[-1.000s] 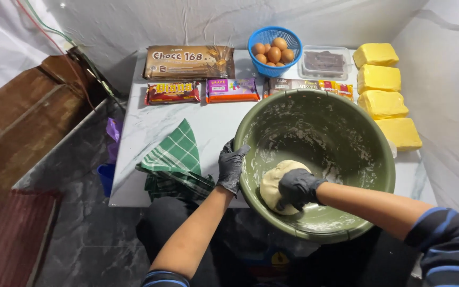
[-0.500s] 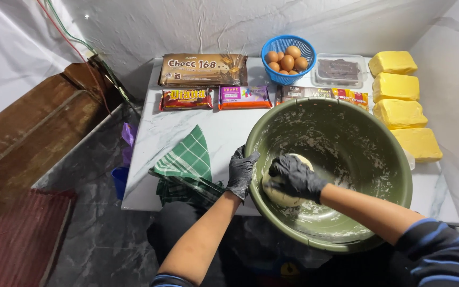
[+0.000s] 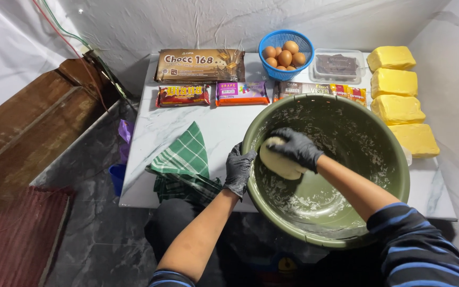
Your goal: Kneading a ball of dough by hand in a large plastic bowl on a table surrounded by baking ingredients.
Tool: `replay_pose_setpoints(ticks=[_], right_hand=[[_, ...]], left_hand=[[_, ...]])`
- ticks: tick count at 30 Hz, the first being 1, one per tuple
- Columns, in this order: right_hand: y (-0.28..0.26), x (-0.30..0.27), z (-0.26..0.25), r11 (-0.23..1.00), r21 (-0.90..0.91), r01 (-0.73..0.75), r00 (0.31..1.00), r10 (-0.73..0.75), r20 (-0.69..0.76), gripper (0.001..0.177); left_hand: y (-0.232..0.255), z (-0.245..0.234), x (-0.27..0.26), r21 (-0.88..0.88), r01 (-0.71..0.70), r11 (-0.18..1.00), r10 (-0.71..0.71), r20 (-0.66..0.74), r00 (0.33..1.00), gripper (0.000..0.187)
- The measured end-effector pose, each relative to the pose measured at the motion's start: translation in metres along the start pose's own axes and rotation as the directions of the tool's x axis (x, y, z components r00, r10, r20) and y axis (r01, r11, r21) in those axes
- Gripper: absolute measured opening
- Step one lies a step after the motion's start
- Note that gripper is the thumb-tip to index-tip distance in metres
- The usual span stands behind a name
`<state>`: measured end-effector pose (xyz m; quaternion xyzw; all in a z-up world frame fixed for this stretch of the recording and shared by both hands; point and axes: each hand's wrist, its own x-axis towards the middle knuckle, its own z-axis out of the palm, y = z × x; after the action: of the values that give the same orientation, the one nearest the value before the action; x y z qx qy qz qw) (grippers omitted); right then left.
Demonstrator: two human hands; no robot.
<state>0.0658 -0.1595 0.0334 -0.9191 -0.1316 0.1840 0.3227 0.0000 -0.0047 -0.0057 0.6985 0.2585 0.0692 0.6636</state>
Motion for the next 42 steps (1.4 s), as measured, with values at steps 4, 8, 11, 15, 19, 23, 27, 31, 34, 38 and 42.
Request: replay_pose_setpoints(ticks=[4, 8, 11, 15, 19, 23, 27, 31, 34, 38, 42], right_hand=[[0.035, 0.032, -0.019, 0.888, 0.422, -0.182, 0.967, 0.238, -0.085, 0.037], [0.107, 0.048, -0.013, 0.709, 0.676, -0.201, 0.908, 0.394, -0.144, 0.043], [0.232, 0.089, 0.011, 0.638, 0.738, -0.219, 0.863, 0.48, -0.158, 0.043], [0.151, 0.011, 0.009, 0.263, 0.936, -0.232, 0.826, 0.562, 0.047, 0.038], [0.085, -0.05, -0.036, 0.382, 0.835, -0.395, 0.815, 0.566, 0.127, 0.032], [0.076, -0.043, -0.065, 0.965, 0.157, -0.21, 0.953, 0.237, -0.186, 0.051], [0.066, -0.023, -0.057, 0.993, 0.007, -0.121, 0.964, 0.119, -0.237, 0.044], [0.049, -0.016, -0.037, 0.99, 0.05, -0.128, 0.93, 0.138, -0.34, 0.04], [0.036, -0.015, -0.014, 0.983, 0.103, -0.153, 0.886, 0.182, -0.425, 0.045], [0.004, -0.025, 0.017, 0.837, -0.375, 0.399, 0.797, -0.519, -0.31, 0.024], [-0.056, -0.061, 0.016, 0.746, -0.42, 0.518, 0.754, -0.629, -0.188, 0.018]], left_hand=[[-0.008, 0.001, 0.003, 0.003, 0.02, 1.0, -0.02, 0.0, 1.0, 0.039], [0.0, 0.001, 0.001, -0.006, 0.039, 0.999, -0.039, -0.013, 0.999, 0.038], [-0.001, 0.001, 0.004, 0.01, 0.046, 0.999, -0.046, -0.016, 0.999, 0.038], [-0.007, 0.002, 0.007, 0.005, 0.039, 0.999, -0.039, -0.006, 0.999, 0.04], [-0.024, 0.003, 0.014, 0.018, 0.038, 0.999, -0.038, 0.002, 0.999, 0.039], [-0.033, 0.003, 0.016, -0.009, 0.02, 1.0, -0.02, 0.023, 1.0, 0.04], [0.015, -0.006, -0.016, -0.159, -0.002, 0.987, 0.011, 0.054, 0.998, 0.042], [0.011, -0.003, -0.012, -0.218, -0.018, 0.976, 0.027, 0.039, 0.999, 0.042], [0.003, -0.002, -0.006, -0.164, 0.047, 0.985, -0.036, 0.068, 0.997, 0.043], [-0.017, 0.004, 0.005, -0.257, 0.174, 0.951, -0.149, 0.114, 0.982, 0.049], [-0.111, 0.023, 0.068, -0.261, 0.224, 0.939, -0.179, 0.186, 0.966, 0.058]])
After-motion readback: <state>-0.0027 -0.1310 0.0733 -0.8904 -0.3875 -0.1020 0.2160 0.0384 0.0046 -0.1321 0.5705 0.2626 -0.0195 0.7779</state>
